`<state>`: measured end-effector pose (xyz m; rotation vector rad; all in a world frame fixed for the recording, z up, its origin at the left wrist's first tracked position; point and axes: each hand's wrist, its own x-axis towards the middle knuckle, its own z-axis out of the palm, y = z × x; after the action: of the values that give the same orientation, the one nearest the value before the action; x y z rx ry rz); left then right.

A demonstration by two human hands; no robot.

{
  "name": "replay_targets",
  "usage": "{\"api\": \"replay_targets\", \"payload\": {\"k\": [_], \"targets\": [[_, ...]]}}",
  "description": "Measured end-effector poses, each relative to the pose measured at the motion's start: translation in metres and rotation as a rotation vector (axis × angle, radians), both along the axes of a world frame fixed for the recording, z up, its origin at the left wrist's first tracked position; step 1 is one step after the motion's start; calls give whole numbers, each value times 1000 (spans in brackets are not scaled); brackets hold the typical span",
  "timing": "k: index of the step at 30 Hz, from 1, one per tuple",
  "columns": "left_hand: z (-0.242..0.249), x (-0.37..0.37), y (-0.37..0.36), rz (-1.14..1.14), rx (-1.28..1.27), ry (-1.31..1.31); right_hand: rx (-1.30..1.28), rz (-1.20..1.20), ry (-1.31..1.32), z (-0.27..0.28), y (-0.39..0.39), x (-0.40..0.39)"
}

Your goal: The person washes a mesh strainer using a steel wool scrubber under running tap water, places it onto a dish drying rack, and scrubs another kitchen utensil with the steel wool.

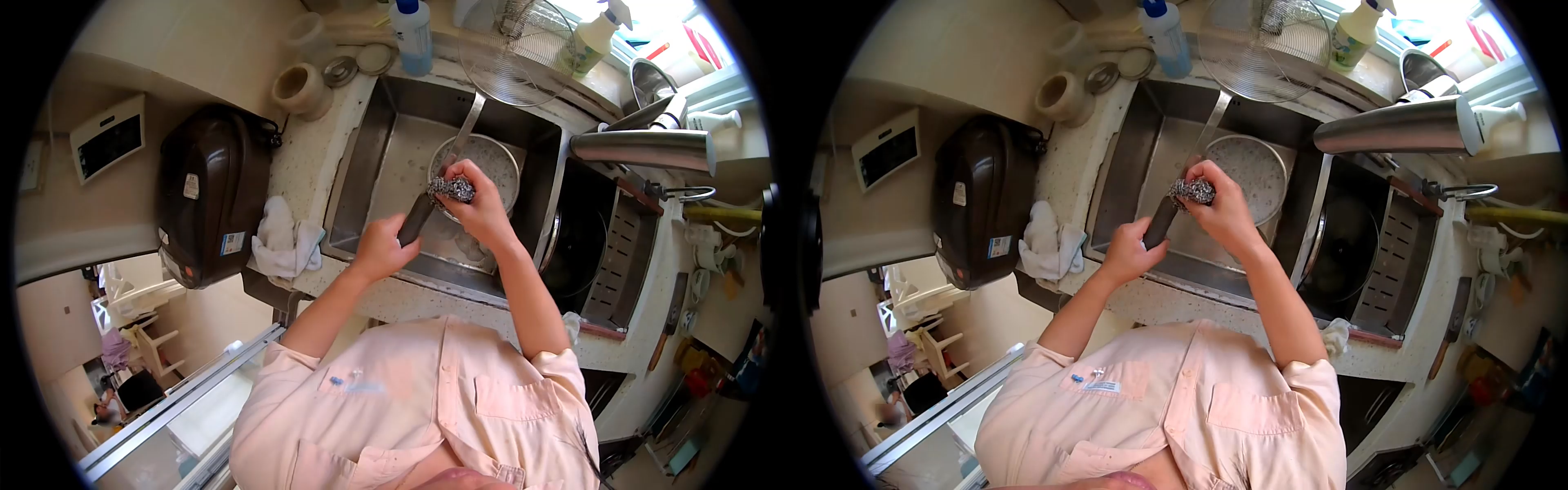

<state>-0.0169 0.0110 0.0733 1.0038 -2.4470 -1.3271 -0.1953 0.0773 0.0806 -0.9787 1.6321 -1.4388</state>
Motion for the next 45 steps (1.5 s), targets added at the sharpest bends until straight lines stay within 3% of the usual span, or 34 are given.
{"api": "replay_targets", "payload": {"k": [3, 6, 9, 12, 15, 18, 21, 23, 24, 26, 28, 32, 34, 37, 41, 43, 45], "targets": [[5, 2, 0, -31, 142, -23, -8, 78, 25, 4, 0, -7], [3, -4, 2, -29, -127, -78, 56, -67, 69, 3, -3, 4], [-2, -11, 9, -21, -252, -133, -33, -328, -72, -9, -10, 21], [-8, -17, 21, 76, -140, 41, -73, -499, -681, -3, -7, 27], [-4, -19, 35, 152, -82, 161, -12, -154, -907, 10, 10, 11], [2, -20, 51, 193, -167, 37, 72, 58, -498, 28, 15, 2], [11, -19, 61, 39, -140, 1, 93, 127, -126, 49, 19, -7], [25, -11, 48, -54, -376, 88, 44, 159, 82, 61, 28, -15], [37, -9, 38, -101, -498, 130, 67, 223, 17, 52, 30, -22], [82, -13, 17, -90, -1027, 210, 98, 310, 33, 52, 37, -29], [127, -29, 8, -306, -1203, 20, 122, 385, -5, 50, 44, -30], [122, -53, -30, -743, -1219, -234, 96, 475, 127, 48, 53, -25], [126, -54, -35, -800, -1137, -287, 114, 473, 223, 51, 55, -28], [113, -42, -42, -741, -1044, -267, -184, -39, 306, 30, 53, -31], [90, -19, -49, -521, -824, -286, -126, -768, -175, 27, 69, -18], [76, -12, -46, -408, -741, -283, -216, -817, -432, -11, 64, 1], [61, -9, -46, -351, -497, -329, -173, -787, -672, -20, 63, 31]]}}
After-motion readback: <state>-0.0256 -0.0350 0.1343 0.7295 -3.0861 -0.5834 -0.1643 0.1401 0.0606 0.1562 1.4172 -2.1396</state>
